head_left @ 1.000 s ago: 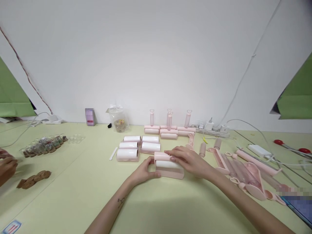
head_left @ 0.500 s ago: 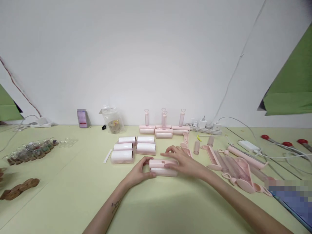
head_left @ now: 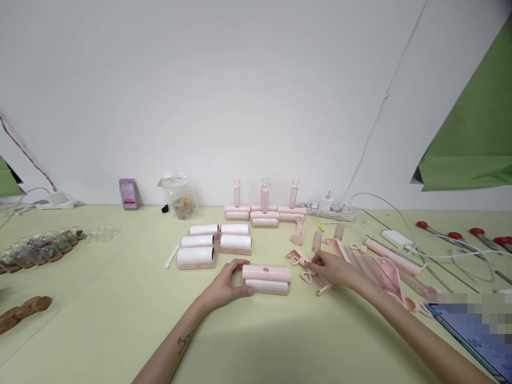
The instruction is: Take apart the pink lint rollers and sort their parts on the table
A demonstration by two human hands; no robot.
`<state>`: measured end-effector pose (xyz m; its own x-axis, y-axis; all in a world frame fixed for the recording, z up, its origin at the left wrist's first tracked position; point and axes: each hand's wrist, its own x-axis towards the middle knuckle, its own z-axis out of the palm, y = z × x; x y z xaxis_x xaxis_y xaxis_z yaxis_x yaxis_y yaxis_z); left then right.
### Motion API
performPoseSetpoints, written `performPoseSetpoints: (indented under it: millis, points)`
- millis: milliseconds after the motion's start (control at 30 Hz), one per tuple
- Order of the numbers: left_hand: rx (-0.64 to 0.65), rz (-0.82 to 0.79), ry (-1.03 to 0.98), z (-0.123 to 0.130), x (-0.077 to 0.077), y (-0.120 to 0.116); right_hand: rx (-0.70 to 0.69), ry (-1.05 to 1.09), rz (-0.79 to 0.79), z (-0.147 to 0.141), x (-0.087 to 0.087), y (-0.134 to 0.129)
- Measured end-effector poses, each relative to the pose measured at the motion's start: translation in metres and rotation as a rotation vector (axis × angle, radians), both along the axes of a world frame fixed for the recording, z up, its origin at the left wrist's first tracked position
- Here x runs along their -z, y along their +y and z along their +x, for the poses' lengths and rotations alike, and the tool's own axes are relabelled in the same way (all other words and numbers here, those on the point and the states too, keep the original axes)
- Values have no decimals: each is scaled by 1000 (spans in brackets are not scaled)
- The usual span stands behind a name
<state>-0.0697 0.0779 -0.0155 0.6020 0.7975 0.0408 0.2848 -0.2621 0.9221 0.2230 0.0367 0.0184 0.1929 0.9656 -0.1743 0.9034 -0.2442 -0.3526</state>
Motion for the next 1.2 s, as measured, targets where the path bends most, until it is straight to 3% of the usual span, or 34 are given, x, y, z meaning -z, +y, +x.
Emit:
performPoseSetpoints:
  millis: [233,433,567,800,967,1100,1200]
  points:
    - [-2,5,7,0,1,1,-57,32,23,5,-3,1]
    - [-3,20,31,1,3,2,-87,-93,165,5,-31,-9]
    - [4,9,35,1,2,2,-47,-224,216,15,-41,4]
    - [17,16,19,0,3,3,96,-329,124,24,-23,61]
    - [5,32,10,0,5,2,127,-258,85,21,-23,59]
    - [-5,40,-2,0,5,1,-4,-154,177,12,-51,34]
    - [-8,43,-13,0,6,0,-328,7,148,-9,-76,16]
